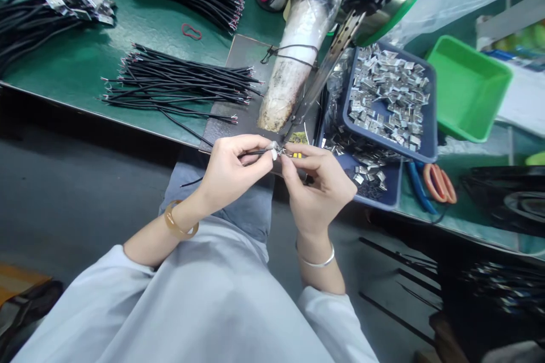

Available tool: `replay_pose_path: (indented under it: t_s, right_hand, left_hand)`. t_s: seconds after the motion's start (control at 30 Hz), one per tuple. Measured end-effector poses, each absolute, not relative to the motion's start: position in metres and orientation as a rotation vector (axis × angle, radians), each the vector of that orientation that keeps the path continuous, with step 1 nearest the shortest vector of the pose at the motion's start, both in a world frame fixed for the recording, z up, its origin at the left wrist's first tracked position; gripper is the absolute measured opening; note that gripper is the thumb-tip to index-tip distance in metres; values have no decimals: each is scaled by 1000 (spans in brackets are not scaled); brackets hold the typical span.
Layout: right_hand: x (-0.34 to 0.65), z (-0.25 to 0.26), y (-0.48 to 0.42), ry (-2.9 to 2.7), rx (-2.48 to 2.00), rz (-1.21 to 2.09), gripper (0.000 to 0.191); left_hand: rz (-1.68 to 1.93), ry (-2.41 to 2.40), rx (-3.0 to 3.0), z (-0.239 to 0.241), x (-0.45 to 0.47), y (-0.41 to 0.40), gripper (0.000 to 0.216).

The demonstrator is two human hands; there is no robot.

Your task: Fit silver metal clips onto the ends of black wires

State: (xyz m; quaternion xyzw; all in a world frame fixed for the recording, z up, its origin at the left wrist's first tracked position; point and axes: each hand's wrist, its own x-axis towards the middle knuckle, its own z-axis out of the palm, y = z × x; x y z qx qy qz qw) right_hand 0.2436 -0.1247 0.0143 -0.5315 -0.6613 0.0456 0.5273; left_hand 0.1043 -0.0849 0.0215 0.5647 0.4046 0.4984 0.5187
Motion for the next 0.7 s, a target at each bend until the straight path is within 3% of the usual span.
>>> replay_pose_path:
  t_s: [0.7]
  right_hand:
    - [246, 11, -126, -1646, -1259, 6, 15]
  left_hand:
    - [1074, 980, 1364, 24, 103, -86, 9]
